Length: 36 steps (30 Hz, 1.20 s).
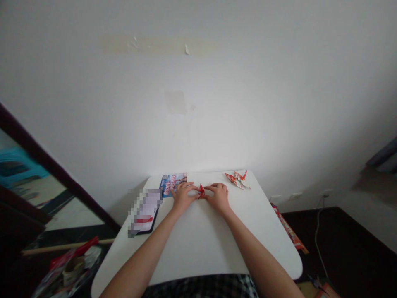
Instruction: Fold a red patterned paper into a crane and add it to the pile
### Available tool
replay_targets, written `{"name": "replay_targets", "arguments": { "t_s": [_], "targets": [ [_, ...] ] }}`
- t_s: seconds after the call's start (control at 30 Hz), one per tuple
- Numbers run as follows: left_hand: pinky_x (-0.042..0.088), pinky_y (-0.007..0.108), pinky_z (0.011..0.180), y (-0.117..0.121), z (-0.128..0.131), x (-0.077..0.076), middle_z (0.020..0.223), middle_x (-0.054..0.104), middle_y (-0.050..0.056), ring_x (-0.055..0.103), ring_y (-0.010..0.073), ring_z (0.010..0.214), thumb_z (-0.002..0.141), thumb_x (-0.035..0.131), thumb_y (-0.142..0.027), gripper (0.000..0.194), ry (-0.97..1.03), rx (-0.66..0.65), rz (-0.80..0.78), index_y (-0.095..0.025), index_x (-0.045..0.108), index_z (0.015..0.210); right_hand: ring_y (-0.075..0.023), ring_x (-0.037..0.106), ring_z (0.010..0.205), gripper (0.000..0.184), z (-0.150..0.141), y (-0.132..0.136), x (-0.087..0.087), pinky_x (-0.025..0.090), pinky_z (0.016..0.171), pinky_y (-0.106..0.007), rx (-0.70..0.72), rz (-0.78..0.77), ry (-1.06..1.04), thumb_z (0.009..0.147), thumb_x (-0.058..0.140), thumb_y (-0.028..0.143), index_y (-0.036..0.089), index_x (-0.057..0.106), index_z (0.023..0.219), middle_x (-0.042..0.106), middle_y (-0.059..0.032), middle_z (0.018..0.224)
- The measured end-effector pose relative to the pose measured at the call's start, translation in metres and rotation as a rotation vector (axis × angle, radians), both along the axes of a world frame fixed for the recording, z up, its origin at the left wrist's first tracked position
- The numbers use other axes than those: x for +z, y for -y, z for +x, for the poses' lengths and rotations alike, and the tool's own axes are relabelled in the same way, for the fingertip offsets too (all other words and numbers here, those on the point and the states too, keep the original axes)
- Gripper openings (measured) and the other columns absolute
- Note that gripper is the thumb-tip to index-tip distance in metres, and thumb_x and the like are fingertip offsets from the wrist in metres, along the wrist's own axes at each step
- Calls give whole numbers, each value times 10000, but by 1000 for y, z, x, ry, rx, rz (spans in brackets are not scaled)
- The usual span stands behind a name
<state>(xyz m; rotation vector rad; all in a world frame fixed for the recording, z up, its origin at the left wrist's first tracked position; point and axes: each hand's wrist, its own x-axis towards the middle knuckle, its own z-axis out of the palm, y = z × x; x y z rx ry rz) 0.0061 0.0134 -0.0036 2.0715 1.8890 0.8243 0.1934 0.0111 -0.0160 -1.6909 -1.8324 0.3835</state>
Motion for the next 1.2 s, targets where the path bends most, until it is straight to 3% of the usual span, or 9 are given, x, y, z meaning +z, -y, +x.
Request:
{"name": "replay_targets", "arguments": {
  "t_s": [0.2, 0.4, 0.83, 1.2],
  "targets": [
    [69, 826, 1181, -2, -2, -4, 1408, 671, 20, 441, 385, 1429, 771, 842, -358, 232, 51, -19, 8, -375, 812, 1001, -295, 500, 1276, 262, 0, 1, 0, 366, 1094, -434, 20, -4, -21, 854, 769, 432, 379, 798, 1109, 659, -60, 1263],
    [15, 832, 1167, -3, -3, -6, 1393, 684, 36, 407, 406, 1438, 770, 846, -325, 108, 77, -43, 13, -330, 827, 876, -300, 502, 1267, 201, 0, 1, 1, 357, 1091, -445, 24, -5, -32, 834, 791, 402, 355, 811, 1029, 664, -58, 1240],
    [40, 872, 1141, -3, -7, -3, 1397, 683, 27, 402, 408, 1454, 745, 868, -316, 129, 67, -97, -21, -348, 829, 864, -319, 505, 1261, 229, 1, 0, -4, 382, 1078, -466, 26, 49, -18, 816, 811, 393, 378, 813, 1044, 662, -71, 1238],
    [36, 850, 1148, -1, -9, -1, 1400, 683, 10, 427, 378, 1438, 757, 866, -324, 83, 36, -112, -24, -344, 818, 822, -324, 521, 1242, 125, 1, 2, -2, 383, 1085, -495, 46, 68, -51, 810, 810, 364, 371, 835, 933, 678, -64, 1192]
  ]
}}
